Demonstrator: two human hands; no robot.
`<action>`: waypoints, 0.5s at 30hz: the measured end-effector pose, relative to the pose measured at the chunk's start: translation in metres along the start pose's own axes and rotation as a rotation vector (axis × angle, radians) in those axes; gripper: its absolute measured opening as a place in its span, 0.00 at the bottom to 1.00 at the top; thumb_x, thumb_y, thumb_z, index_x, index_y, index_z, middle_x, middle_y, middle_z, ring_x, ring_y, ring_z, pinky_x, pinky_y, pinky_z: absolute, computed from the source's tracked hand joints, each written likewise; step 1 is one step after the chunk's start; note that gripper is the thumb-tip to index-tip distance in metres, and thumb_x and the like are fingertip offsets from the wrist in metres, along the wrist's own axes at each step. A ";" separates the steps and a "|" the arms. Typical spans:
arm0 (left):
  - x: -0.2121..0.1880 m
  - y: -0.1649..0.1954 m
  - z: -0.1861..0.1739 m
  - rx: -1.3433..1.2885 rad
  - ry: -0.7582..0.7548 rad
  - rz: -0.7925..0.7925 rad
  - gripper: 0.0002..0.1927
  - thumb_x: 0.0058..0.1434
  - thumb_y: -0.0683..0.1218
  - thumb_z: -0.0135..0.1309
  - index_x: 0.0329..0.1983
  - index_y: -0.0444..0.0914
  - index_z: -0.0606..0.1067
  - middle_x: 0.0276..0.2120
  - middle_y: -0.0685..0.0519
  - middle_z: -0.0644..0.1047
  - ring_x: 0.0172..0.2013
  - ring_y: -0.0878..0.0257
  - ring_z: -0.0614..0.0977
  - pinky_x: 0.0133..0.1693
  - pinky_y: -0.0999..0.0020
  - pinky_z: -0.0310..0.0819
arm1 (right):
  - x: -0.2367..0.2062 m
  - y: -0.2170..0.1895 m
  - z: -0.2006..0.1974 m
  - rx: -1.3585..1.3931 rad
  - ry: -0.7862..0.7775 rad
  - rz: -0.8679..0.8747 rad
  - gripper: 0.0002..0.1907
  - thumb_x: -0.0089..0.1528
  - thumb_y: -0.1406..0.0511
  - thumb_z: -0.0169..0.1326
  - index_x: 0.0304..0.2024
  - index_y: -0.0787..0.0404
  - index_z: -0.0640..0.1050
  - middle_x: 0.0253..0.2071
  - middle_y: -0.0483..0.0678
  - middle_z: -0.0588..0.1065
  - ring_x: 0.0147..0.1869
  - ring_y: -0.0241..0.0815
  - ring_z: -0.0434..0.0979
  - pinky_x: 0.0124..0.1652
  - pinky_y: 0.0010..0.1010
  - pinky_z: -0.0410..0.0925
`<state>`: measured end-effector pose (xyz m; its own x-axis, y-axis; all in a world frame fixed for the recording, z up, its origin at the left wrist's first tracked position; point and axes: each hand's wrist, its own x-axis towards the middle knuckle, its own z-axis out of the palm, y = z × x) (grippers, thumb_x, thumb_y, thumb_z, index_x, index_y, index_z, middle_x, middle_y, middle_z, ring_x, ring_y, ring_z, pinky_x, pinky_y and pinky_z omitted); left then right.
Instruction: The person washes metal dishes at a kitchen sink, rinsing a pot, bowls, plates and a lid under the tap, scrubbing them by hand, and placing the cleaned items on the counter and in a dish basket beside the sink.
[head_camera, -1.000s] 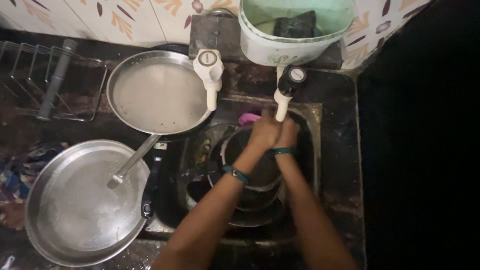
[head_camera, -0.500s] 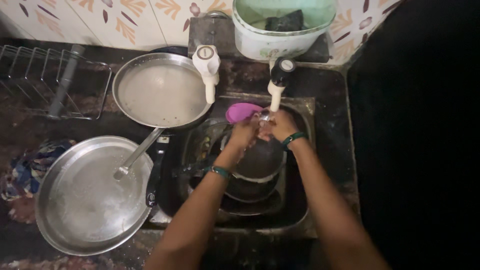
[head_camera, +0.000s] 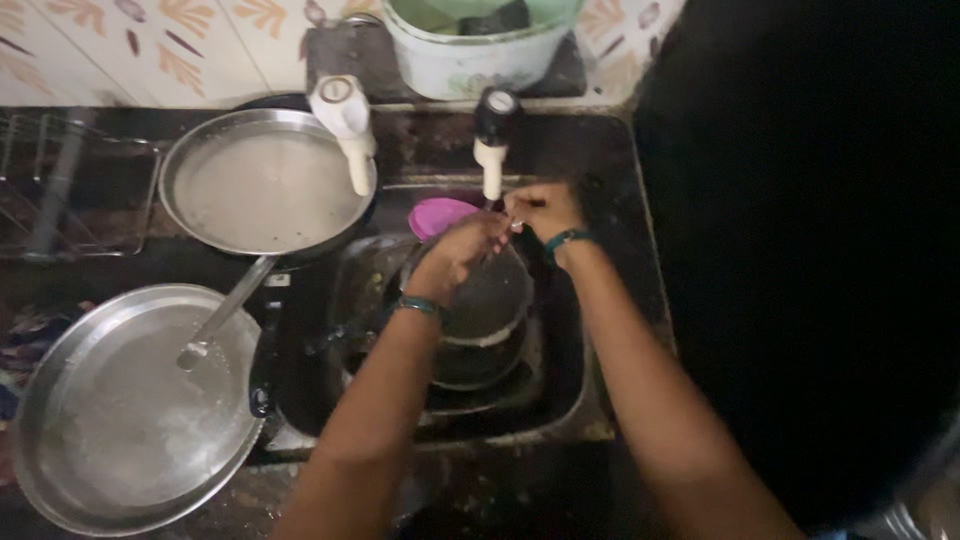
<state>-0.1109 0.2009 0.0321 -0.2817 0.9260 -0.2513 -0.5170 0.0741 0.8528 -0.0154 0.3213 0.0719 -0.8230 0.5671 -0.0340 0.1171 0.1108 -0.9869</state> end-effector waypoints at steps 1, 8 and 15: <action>-0.003 -0.002 0.001 0.104 0.024 0.013 0.12 0.71 0.48 0.53 0.44 0.35 0.80 0.32 0.56 0.77 0.31 0.69 0.74 0.36 0.73 0.68 | -0.004 -0.004 -0.006 -0.006 0.020 0.016 0.10 0.59 0.71 0.62 0.43 0.70 0.83 0.35 0.51 0.82 0.35 0.37 0.80 0.36 0.26 0.74; -0.047 -0.016 0.006 0.439 -0.247 0.373 0.07 0.72 0.41 0.50 0.42 0.34 0.78 0.36 0.53 0.80 0.43 0.63 0.81 0.51 0.69 0.75 | -0.148 -0.098 -0.052 -0.117 0.315 -0.237 0.14 0.54 0.78 0.64 0.41 0.63 0.84 0.37 0.46 0.84 0.41 0.32 0.85 0.42 0.22 0.77; -0.032 -0.039 0.003 0.557 -0.061 0.227 0.07 0.72 0.44 0.47 0.42 0.37 0.74 0.40 0.50 0.79 0.44 0.60 0.80 0.48 0.64 0.74 | -0.412 -0.156 -0.159 -0.354 0.963 -0.581 0.09 0.60 0.72 0.66 0.43 0.63 0.82 0.40 0.49 0.83 0.43 0.36 0.83 0.42 0.28 0.75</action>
<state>-0.0794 0.1694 0.0084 -0.2798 0.9598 -0.0221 0.0567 0.0395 0.9976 0.3937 0.2000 0.2646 -0.0622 0.7220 0.6891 0.1355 0.6902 -0.7109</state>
